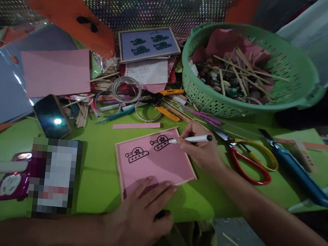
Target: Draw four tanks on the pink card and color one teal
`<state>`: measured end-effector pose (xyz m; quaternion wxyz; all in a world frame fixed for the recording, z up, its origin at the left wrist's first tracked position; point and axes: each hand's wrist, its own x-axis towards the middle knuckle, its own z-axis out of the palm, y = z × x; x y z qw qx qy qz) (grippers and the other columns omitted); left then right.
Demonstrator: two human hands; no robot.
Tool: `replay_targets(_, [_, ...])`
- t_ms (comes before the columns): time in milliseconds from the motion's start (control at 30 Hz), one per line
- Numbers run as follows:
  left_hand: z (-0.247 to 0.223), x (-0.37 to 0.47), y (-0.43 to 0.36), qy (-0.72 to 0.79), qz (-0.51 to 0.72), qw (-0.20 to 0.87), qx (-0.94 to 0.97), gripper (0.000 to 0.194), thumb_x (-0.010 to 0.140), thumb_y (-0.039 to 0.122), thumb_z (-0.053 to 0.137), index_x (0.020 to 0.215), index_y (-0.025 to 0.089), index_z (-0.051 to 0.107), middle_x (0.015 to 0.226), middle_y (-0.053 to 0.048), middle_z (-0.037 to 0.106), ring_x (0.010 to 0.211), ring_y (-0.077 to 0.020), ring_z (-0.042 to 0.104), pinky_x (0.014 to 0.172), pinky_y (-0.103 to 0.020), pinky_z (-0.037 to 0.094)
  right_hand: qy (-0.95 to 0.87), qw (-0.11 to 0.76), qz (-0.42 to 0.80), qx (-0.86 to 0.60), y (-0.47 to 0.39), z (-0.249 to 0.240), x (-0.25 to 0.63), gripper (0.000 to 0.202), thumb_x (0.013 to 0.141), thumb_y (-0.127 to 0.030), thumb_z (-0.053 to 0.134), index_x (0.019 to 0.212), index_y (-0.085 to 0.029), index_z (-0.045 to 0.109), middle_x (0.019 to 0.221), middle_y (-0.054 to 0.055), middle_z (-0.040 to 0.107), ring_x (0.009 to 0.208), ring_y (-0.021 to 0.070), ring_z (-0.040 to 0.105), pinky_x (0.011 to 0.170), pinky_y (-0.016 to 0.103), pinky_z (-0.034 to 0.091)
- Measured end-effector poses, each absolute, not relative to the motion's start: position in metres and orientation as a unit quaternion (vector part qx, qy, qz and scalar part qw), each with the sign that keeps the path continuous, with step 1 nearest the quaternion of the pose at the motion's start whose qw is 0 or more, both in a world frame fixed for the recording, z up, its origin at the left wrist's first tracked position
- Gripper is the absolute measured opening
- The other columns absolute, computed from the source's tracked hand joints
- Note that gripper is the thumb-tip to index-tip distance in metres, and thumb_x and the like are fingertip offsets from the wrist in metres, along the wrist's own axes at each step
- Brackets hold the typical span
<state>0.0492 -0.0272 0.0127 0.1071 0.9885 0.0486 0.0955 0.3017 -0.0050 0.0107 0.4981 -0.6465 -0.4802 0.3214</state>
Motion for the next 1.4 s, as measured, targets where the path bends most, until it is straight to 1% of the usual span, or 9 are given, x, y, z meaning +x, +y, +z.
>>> replay_targets(200, [0.012, 0.048, -0.026, 0.049, 0.095, 0.096, 0.99, 0.026, 0.094, 0.042, 0.067, 0.112, 0.025, 0.059, 0.151, -0.018, 0.057, 0.139, -0.0315, 0.053, 0.115, -0.053, 0.029, -0.446, 0.555, 0.315, -0.628, -0.003, 0.009, 0.305, 0.017, 0.079, -0.024, 0.074, 0.074, -0.024, 0.058, 0.063, -0.004, 0.054, 0.057, 0.0142, 0.045, 0.055, 0.029, 0.033])
replay_targets(367, [0.016, 0.047, -0.025, 0.045, 0.07, 0.071, 0.994, 0.026, 0.097, 0.044, 0.064, 0.114, 0.025, 0.064, 0.152, -0.015, 0.058, 0.14, -0.0304, 0.053, 0.117, -0.052, 0.03, -0.449, 0.603, 0.259, -0.606, -0.002, 0.016, 0.307, 0.015, 0.08, -0.029, 0.075, 0.08, -0.027, 0.06, 0.068, -0.003, 0.058, 0.055, 0.0153, 0.045, 0.052, 0.029, 0.034])
replay_targets(567, [0.013, 0.048, -0.024, 0.041, 0.096, 0.062, 0.993, 0.021, 0.098, 0.041, 0.062, 0.111, 0.025, 0.065, 0.151, -0.016, 0.058, 0.14, -0.0304, 0.053, 0.115, -0.054, 0.032, -0.498, 0.595, 0.182, -0.603, -0.009, 0.028, 0.302, 0.013, 0.082, -0.03, 0.076, 0.086, -0.028, 0.064, 0.071, -0.002, 0.061, 0.056, 0.015, 0.048, 0.052, 0.03, 0.036])
replay_targets(733, [0.007, 0.051, -0.026, 0.043, 0.103, 0.067, 0.991, 0.019, 0.101, 0.04, 0.058, 0.109, 0.023, 0.065, 0.147, -0.013, 0.061, 0.139, -0.0279, 0.056, 0.114, -0.052, 0.037, -0.495, 0.616, 0.141, -0.597, -0.016, 0.033, 0.298, 0.013, 0.078, -0.022, 0.078, 0.086, -0.025, 0.068, 0.08, 0.0, 0.069, 0.063, 0.0143, 0.055, 0.059, 0.031, 0.04])
replay_targets(833, [0.007, 0.056, -0.026, 0.057, 0.094, 0.084, 0.99, 0.02, 0.104, 0.038, 0.053, 0.108, 0.023, 0.066, 0.147, -0.012, 0.061, 0.139, -0.0273, 0.055, 0.114, -0.051, 0.04, -0.456, 0.626, 0.171, -0.61, -0.03, 0.028, 0.294, 0.011, 0.08, -0.022, 0.079, 0.087, -0.025, 0.071, 0.077, 0.0, 0.068, 0.062, 0.0144, 0.053, 0.057, 0.031, 0.039])
replay_targets(900, [0.008, 0.061, -0.024, 0.063, 0.083, 0.107, 0.989, 0.022, 0.105, 0.036, 0.05, 0.109, 0.022, 0.065, 0.146, -0.011, 0.062, 0.141, -0.0268, 0.054, 0.114, -0.051, 0.041, -0.416, 0.627, 0.221, -0.621, -0.043, 0.021, 0.29, 0.009, 0.082, -0.027, 0.079, 0.089, -0.025, 0.074, 0.073, 0.0, 0.066, 0.06, 0.0155, 0.053, 0.053, 0.03, 0.037])
replay_targets(1067, [0.01, 0.068, -0.022, 0.06, 0.075, 0.11, 0.989, 0.026, 0.108, 0.036, 0.044, 0.111, 0.021, 0.066, 0.144, -0.01, 0.063, 0.138, -0.0263, 0.057, 0.118, -0.053, 0.039, -0.321, 0.626, 0.306, -0.641, -0.067, 0.011, 0.282, 0.016, 0.076, -0.032, 0.085, 0.086, -0.024, 0.075, 0.072, 0.001, 0.069, 0.061, 0.0163, 0.057, 0.056, 0.029, 0.043])
replay_targets(1200, [0.02, 0.06, -0.026, 0.049, 0.088, 0.113, 0.988, 0.029, 0.109, 0.038, 0.041, 0.112, 0.023, 0.066, 0.145, -0.008, 0.063, 0.141, -0.0266, 0.054, 0.117, -0.058, 0.039, -0.32, 0.619, 0.299, -0.652, -0.067, 0.012, 0.282, 0.015, 0.079, -0.034, 0.081, 0.088, -0.023, 0.076, 0.066, 0.0, 0.066, 0.066, 0.0179, 0.062, 0.059, 0.028, 0.045])
replay_targets(1400, [0.038, 0.035, -0.035, 0.038, 0.051, 0.119, 0.991, 0.03, 0.109, 0.04, 0.042, 0.112, 0.026, 0.068, 0.146, -0.01, 0.062, 0.138, -0.0296, 0.056, 0.108, -0.067, 0.045, -0.297, 0.678, 0.293, -0.606, -0.062, 0.016, 0.282, 0.012, 0.076, -0.031, 0.078, 0.083, -0.021, 0.078, 0.067, 0.002, 0.07, 0.059, 0.0144, 0.058, 0.058, 0.028, 0.042])
